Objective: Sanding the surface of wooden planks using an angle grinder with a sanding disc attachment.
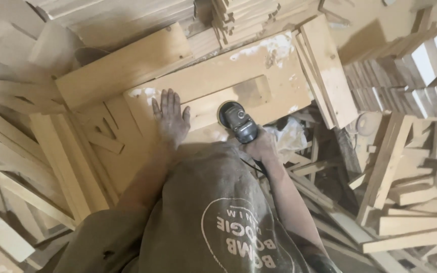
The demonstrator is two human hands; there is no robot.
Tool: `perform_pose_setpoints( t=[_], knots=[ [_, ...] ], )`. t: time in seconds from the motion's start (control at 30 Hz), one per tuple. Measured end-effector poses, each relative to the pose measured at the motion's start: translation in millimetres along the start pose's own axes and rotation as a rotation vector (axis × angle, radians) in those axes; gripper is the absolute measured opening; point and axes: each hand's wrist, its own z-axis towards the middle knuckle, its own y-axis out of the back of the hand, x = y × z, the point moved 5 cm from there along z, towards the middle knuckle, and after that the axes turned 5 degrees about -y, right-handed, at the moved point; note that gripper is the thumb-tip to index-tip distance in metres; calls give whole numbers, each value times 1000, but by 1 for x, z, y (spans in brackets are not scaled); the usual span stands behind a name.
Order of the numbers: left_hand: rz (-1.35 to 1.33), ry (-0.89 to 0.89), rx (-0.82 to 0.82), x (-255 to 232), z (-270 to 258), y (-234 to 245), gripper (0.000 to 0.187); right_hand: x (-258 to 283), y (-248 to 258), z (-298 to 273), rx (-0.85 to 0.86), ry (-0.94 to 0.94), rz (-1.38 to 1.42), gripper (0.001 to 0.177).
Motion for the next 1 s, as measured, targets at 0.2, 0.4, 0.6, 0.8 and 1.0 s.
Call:
perform_pose_setpoints(
  t=[0.2,0.4,0.6,0.8,1.0],
  knots=[
    [123,-47,4,-10,0,4,69,20,120,0,33,-158,-327,56],
    [223,-49,-69,-10,2,-9,71,-23,82,79,-118,-113,-125,74],
    [189,-67,-456,-11,-3,-7,67,71,52,21,13,27,-238,71],
    [187,-65,-289,-8,2,-13,69,-34,113,135,-74,-60,-429,62],
    [179,-67,-247,-7,5,-22,71,70,101,-19,16,35,-143,74]
  ],
)
